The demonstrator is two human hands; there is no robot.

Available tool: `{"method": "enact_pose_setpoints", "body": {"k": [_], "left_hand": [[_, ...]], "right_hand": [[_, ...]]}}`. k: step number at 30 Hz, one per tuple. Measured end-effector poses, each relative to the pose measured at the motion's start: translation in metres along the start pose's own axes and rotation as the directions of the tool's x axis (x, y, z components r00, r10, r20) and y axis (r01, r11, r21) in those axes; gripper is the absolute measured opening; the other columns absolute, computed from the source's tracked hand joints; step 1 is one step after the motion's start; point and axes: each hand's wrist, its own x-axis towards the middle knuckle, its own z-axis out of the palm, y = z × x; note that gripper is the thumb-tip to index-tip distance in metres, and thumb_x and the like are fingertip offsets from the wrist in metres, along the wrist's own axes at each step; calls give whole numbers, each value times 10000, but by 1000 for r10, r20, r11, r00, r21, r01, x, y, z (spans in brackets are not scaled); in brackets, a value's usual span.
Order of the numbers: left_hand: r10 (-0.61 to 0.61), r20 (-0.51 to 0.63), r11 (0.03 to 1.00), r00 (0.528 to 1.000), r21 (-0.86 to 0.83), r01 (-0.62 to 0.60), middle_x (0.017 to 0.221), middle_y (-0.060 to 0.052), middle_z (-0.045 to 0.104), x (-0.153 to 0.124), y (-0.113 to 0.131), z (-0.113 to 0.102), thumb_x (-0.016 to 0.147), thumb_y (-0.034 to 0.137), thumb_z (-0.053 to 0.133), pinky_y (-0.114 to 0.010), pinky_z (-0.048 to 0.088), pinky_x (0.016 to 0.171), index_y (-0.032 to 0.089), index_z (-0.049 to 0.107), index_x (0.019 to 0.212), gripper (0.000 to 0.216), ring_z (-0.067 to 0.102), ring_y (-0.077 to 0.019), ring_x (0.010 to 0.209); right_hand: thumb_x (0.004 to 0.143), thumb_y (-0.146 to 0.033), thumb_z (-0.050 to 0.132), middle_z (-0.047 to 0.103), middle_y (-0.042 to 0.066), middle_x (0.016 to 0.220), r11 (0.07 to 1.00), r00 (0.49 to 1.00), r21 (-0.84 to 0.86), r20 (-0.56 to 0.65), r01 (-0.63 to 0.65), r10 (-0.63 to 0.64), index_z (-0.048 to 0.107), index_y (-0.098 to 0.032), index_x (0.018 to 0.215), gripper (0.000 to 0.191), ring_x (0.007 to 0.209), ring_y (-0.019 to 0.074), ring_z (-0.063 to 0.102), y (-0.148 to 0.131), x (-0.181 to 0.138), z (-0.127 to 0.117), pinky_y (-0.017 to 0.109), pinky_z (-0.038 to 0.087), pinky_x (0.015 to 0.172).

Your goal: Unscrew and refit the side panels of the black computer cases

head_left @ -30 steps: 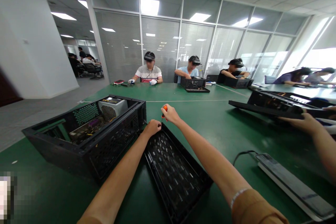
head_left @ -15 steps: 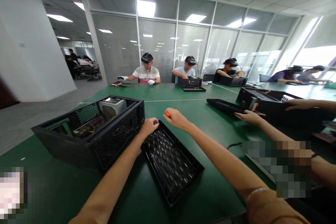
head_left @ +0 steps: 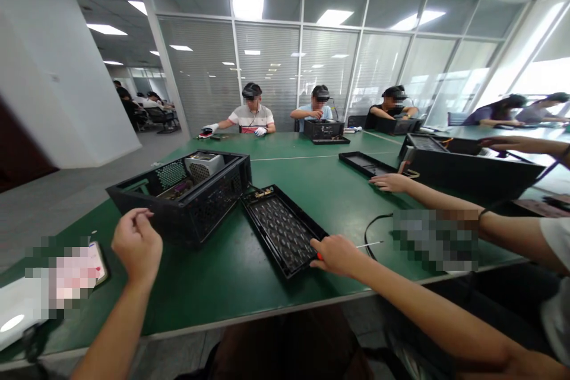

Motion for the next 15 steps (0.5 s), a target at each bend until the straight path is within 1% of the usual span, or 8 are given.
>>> {"method": "enact_pose_setpoints", "body": {"k": [1,3,6,8,10,12,13,15], "left_hand": [[-55,-6,998,998,-7,55,858,-60,581,-2,-9,8,845,206,325,-370,433,794,145,537,986,262,543,-207,840],[-88,13,996,996,-20,88,829,-64,580,-6,-19,29,835,202,338,-371,434,798,141,541,950,240,545,-214,841],[-62,-9,997,998,-34,62,910,-96,557,-8,-22,60,829,197,341,-398,385,883,145,530,924,218,498,-241,975],[-49,-20,997,999,-55,48,949,-112,539,-3,-24,80,831,188,326,-409,357,918,144,515,925,215,456,-249,1047],[-24,3,997,1000,-71,24,942,-116,534,6,-27,103,831,179,321,-408,340,936,142,502,922,206,429,-249,1089],[-2,39,996,999,-87,6,937,-118,532,18,-30,129,830,172,322,-401,325,952,140,492,914,193,405,-246,1121],[-4,55,995,998,-98,9,951,-123,528,24,-30,144,829,169,322,-399,316,959,139,486,914,187,389,-245,1140],[-38,100,989,994,-141,52,1008,-141,507,36,-28,175,833,158,305,-408,282,977,132,467,933,192,340,-248,1183]], "right_hand": [[781,-510,461,636,121,805,1000,1000,2,-17,-10,10,533,-162,978,406,771,260,608,-4,2,2,319,417,642],[808,-478,438,638,112,792,1000,998,15,-52,-22,23,540,-167,948,356,768,247,608,-10,7,6,306,413,645],[844,-457,383,638,92,785,999,993,40,-114,-25,29,548,-174,906,333,749,227,610,-17,19,13,293,410,633],[860,-454,350,636,82,787,998,988,51,-152,-26,34,549,-175,897,345,744,218,610,-18,31,18,286,409,627],[867,-451,336,633,84,791,998,984,57,-173,-33,42,549,-167,897,356,748,209,608,-17,50,20,279,409,628],[871,-441,334,630,89,799,997,981,61,-187,-43,54,550,-158,900,357,752,200,606,-14,76,20,274,411,631],[872,-435,338,627,91,803,997,979,64,-195,-52,64,550,-155,901,352,754,198,604,-11,91,20,273,413,630],[875,-402,353,622,95,806,993,973,73,-209,-89,103,550,-147,898,324,754,200,599,-5,120,20,278,419,622]]}}
